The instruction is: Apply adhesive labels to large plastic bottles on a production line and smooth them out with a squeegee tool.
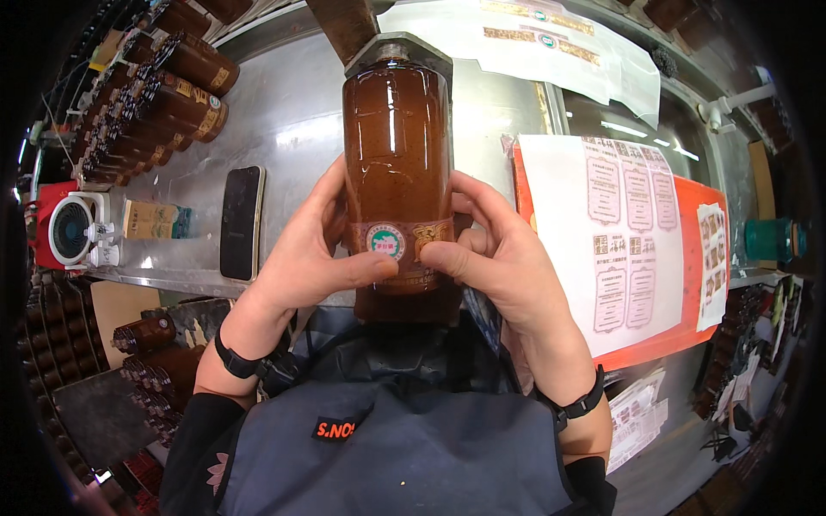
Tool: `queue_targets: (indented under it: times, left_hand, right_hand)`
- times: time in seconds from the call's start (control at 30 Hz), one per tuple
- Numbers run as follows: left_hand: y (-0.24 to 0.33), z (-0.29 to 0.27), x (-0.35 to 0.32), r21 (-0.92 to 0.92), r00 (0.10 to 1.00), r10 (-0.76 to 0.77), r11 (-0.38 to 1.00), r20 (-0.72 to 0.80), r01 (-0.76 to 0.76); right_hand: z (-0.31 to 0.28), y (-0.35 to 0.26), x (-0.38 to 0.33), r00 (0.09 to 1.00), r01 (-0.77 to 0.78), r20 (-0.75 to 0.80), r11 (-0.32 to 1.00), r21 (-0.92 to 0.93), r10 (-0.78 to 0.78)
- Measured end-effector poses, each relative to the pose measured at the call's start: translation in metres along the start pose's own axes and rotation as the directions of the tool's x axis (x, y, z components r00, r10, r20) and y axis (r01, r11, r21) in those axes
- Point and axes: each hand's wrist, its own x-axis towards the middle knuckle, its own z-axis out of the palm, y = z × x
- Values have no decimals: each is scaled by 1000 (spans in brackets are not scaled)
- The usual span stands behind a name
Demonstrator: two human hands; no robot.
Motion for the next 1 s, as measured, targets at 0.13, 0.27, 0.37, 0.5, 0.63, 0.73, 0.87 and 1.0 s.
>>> queue_targets:
  times: [0.13, 0.27, 0.37, 0.5, 0.63, 0.73, 0.87, 1.0]
  left_hand:
    - [-12, 0, -1, -217, 1000, 13, 976, -11, -15]
    - [-21, -3, -1, -182, 997, 78, 980, -9, -79]
    - [-23, -3, -2, -148, 995, 103, 984, -1, -102]
    - [-22, -4, -1, -193, 993, 120, 974, 9, -116]
    - [-29, -6, -1, -248, 993, 121, 962, 13, -114]
    - [-22, -6, 2, -290, 992, 122, 951, 19, -111]
    - [-31, -6, 0, -269, 989, 149, 952, 6, -142]
    - [-33, -5, 0, -239, 982, 187, 955, 22, -177]
  right_hand:
    - [-12, -6, 0, 997, -75, 10, 995, -69, 76]
    - [-19, -7, 5, 997, -68, 30, 989, -128, 72]
    - [-22, -11, 4, 994, -90, 45, 984, -152, 98]
    - [-29, -15, -10, 991, -81, 74, 941, -328, 111]
    - [-44, -32, -17, 993, 57, 121, 845, -531, 10]
    - [-50, -45, -11, 997, 58, 71, 823, -565, -21]
    - [-30, -29, 5, 997, 60, 58, 920, -387, -40]
    - [-17, -10, 10, 997, 60, 63, 968, -242, -46]
